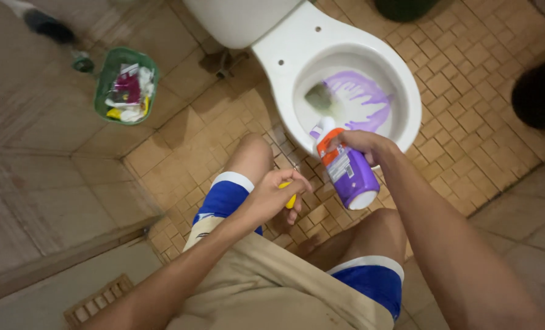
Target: Cleaning a toilet bowl using liquid cleaner, detergent powder, water from a bucket, and a scrub brush.
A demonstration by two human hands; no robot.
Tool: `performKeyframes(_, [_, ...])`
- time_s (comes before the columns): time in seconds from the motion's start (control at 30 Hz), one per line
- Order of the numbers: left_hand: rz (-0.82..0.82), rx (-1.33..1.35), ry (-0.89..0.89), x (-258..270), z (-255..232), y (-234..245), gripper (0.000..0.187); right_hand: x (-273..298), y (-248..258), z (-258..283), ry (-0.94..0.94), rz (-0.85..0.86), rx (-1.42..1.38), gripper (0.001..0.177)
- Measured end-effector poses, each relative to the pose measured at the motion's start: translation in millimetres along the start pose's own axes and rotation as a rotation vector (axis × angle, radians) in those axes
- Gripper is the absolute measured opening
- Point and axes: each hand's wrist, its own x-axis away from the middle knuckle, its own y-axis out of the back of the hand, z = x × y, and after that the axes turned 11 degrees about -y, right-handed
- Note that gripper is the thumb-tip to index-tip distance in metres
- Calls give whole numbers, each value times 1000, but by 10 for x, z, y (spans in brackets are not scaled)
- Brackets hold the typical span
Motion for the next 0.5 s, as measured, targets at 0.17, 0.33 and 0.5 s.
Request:
performKeyframes(0.17, [-33,16,-38,-5,106,165,23,-175,-72,393,69,-80,22,41])
performKeyframes(0.33, [-58,30,-12,-115,53,291,23,-288,-55,688,164,-93,27,40])
performKeyframes(0.5, [-55,29,-77,-238,7,380,23,-365,105,879,270,-129,-34,40])
